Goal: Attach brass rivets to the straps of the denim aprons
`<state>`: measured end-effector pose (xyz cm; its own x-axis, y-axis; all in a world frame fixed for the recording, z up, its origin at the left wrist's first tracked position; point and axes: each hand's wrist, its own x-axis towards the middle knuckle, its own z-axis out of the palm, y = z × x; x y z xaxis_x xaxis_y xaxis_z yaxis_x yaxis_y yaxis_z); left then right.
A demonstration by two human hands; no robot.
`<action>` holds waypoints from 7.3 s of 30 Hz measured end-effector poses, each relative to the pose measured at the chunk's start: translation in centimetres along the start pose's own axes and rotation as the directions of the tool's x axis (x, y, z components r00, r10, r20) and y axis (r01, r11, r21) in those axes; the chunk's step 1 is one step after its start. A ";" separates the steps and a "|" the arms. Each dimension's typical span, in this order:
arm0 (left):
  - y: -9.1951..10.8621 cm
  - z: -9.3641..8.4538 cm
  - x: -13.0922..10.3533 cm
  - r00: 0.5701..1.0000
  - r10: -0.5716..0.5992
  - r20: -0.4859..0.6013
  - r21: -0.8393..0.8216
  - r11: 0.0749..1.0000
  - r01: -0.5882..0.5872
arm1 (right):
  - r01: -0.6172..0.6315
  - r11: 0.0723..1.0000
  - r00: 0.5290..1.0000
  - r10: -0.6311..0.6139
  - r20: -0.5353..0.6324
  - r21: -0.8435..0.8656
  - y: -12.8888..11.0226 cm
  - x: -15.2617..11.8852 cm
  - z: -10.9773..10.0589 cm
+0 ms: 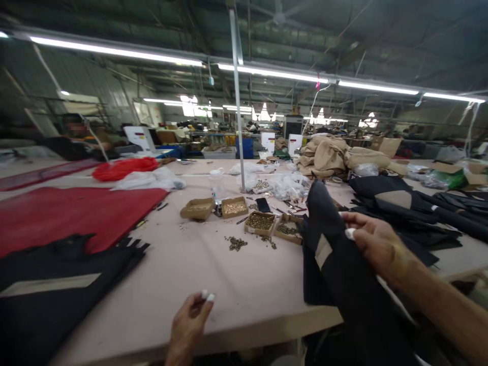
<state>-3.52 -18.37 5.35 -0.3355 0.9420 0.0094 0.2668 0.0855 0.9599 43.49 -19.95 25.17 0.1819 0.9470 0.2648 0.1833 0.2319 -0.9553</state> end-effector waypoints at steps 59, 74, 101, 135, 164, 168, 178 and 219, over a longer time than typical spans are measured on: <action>-2.6 11.5 16.9 0.787 0.307 0.535 0.555 0.575 -0.601 | 0.411 0.591 0.899 -0.139 0.415 -0.694 26.8 -7.8 26.4; -1.0 11.8 15.2 0.760 0.295 0.579 0.577 0.511 -0.638 | 0.374 0.629 0.914 -0.127 0.384 -0.682 25.9 -7.5 25.8; -1.7 12.0 11.3 0.854 -0.099 0.511 0.427 0.891 -0.152 | 0.394 0.588 0.912 -0.153 0.381 -0.707 25.2 -7.6 25.6; -1.8 10.1 15.4 0.711 -0.274 0.648 0.230 0.960 0.161 | 0.375 0.621 0.922 -0.175 0.344 -0.688 25.9 -7.5 26.0; 1.7 13.2 16.7 0.721 0.101 0.685 0.707 0.148 -0.692 | 0.377 0.623 0.923 -0.197 0.329 -0.685 26.2 -7.5 26.2; 2.8 14.0 16.4 0.666 0.077 0.742 0.660 0.090 -0.746 | 0.372 0.629 0.925 -0.193 0.327 -0.683 26.1 -7.6 26.0; 0.8 11.4 10.7 0.683 0.175 0.710 0.578 0.408 -0.706 | 0.350 0.652 0.933 -0.177 0.314 -0.673 26.0 -7.5 25.8; 1.0 13.4 14.0 0.703 -0.339 0.625 0.571 0.813 -0.115 | 0.355 0.653 0.931 -0.180 0.318 -0.670 26.0 -7.2 25.7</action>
<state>4.18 -0.71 2.68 0.2381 0.8364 -0.4937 0.7713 0.1461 0.6195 22.14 -15.03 -5.00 -0.1707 0.9105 0.3766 0.8310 0.3384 -0.4415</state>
